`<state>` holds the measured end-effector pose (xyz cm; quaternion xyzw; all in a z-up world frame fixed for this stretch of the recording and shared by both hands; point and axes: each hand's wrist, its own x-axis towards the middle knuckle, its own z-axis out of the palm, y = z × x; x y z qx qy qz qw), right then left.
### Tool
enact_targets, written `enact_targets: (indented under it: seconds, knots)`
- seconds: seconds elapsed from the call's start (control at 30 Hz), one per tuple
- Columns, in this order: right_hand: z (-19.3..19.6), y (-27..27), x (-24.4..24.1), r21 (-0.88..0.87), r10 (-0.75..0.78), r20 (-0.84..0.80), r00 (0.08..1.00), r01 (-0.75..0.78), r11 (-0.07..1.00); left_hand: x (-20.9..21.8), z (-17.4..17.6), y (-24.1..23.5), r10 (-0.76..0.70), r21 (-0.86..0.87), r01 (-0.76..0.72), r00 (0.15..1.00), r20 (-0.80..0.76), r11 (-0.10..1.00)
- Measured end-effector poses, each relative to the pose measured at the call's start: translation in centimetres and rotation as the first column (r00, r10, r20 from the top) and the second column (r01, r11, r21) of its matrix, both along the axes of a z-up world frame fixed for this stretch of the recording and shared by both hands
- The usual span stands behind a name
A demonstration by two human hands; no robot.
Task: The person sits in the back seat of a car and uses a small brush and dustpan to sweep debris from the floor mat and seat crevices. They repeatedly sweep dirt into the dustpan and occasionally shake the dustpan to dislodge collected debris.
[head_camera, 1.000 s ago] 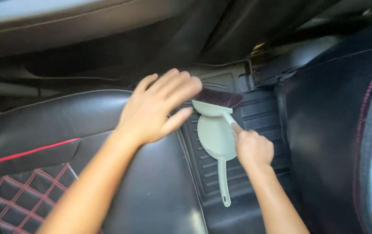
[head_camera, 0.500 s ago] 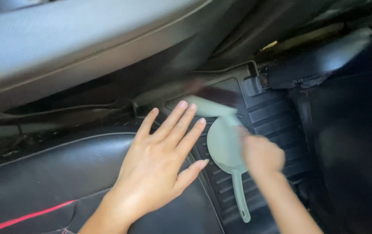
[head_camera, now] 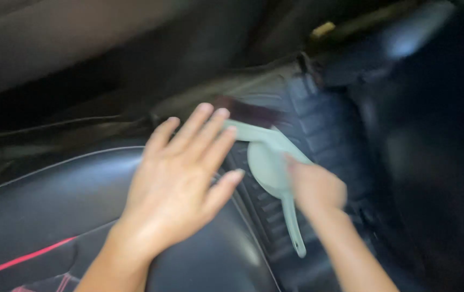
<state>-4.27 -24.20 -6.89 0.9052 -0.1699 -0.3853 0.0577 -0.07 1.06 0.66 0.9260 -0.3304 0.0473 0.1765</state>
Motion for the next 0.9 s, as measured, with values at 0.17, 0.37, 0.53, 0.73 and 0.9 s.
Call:
enact_targets:
  seconds: [0.17,0.37,0.53,0.73,0.9]
  knots:
    - [-0.1,-4.9,-2.6,-0.253,0.118,0.328,0.937,-0.033,0.967,0.6,0.1,0.1,-0.031,0.006,0.03,0.999,0.019,1.0]
    - [-0.8,2.4,-2.1,0.027,0.206,0.325,0.923,-0.226,0.974,0.5,0.2,0.0,-0.036,0.038,0.035,0.999,0.02,0.999]
    - [-0.3,3.2,-1.6,0.089,0.073,0.012,0.997,-0.074,0.993,0.5,0.0,-0.1,-0.041,0.028,0.041,0.999,0.017,0.999]
    - [1.9,-2.2,-4.7,-0.244,0.278,0.225,0.934,-0.222,0.944,0.5,-0.1,0.3,-0.018,-0.013,0.018,1.0,0.025,1.0]
    - [3.9,-1.0,-0.2,0.063,-0.159,0.208,0.965,0.149,0.987,0.4,0.4,0.1,-0.047,0.013,0.047,0.999,0.025,0.999]
